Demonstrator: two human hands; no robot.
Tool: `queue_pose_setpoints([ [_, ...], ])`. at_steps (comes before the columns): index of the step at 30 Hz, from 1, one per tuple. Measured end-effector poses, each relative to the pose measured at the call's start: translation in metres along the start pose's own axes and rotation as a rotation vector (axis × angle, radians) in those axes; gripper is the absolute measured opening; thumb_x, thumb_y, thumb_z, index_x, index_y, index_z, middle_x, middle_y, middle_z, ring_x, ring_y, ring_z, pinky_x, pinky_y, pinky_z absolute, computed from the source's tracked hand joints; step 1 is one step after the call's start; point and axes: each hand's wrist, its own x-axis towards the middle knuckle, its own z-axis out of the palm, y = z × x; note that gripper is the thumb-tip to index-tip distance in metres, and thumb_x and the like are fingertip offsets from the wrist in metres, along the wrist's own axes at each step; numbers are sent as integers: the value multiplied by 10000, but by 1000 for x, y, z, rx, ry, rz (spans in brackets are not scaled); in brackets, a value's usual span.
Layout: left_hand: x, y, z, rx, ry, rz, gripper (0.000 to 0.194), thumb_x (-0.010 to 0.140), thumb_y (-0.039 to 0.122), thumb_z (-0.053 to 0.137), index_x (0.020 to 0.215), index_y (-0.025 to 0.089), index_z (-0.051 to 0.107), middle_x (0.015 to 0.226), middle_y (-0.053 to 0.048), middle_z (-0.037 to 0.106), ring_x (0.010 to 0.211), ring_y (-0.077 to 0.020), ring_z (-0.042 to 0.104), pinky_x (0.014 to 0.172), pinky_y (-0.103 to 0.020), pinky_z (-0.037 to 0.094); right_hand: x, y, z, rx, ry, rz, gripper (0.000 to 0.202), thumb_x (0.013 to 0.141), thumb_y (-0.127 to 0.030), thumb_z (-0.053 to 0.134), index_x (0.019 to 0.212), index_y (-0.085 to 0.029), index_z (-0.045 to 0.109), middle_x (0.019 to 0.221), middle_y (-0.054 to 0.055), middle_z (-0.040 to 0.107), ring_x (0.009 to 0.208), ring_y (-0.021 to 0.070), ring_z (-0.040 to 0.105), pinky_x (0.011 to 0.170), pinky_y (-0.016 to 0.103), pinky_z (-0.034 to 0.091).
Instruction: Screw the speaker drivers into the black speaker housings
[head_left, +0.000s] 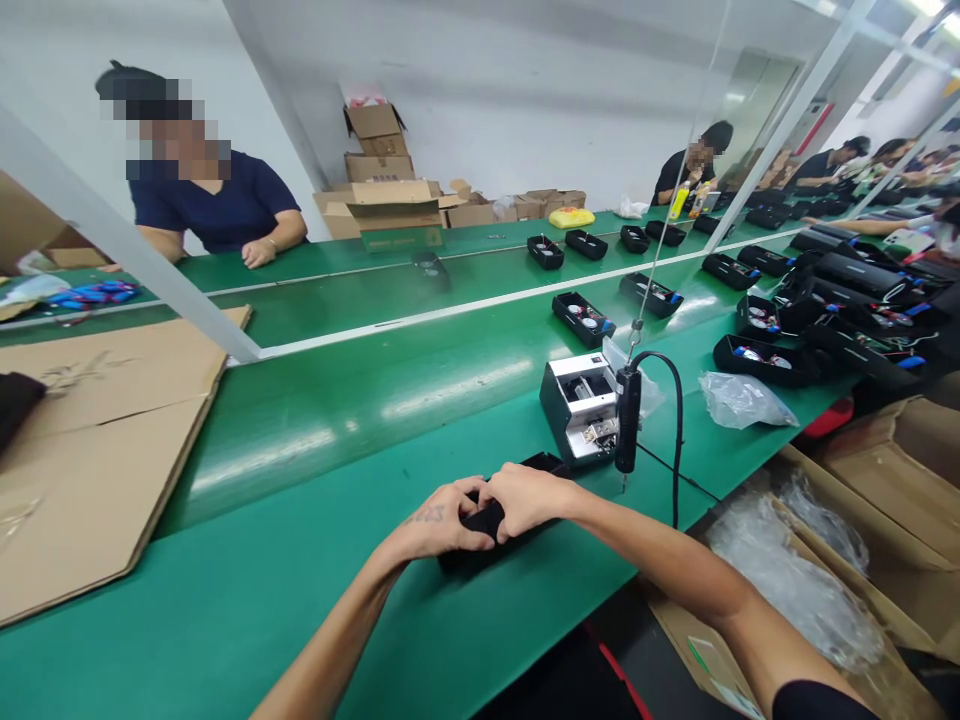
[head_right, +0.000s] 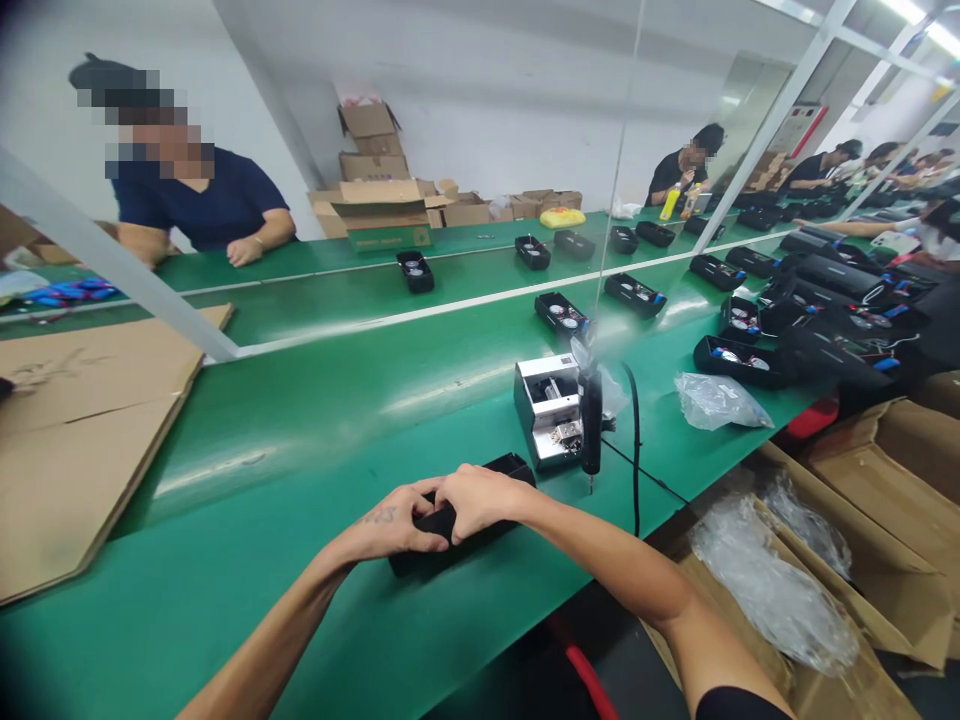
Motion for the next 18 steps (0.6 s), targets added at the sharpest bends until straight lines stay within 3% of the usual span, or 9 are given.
queue_pose_setpoints([
  [11,4,-2,-2,-63,0,-16,428,654,548,846,549,193,631,1087,1,683,848,-165,580,726,-275,438,7,-11,3,19,61,171,344,689,-326,869,1024,-253,835,894,11,827,875,247,764,664,287,423],
  [15,2,-4,2,-88,0,4,410,657,530,850,539,205,628,1171,-2,691,1043,-235,646,901,-304,492,1,-13,15,-7,111,195,390,720,-386,841,1092,-270,844,953,30,844,903,268,775,694,302,435],
  [18,0,-5,4,-77,3,12,399,645,501,871,527,218,617,1205,-5,707,1287,-309,595,1096,-336,446,-3,-15,18,-34,129,208,402,743,-370,821,1133,-277,844,965,48,853,916,281,784,725,313,447],
])
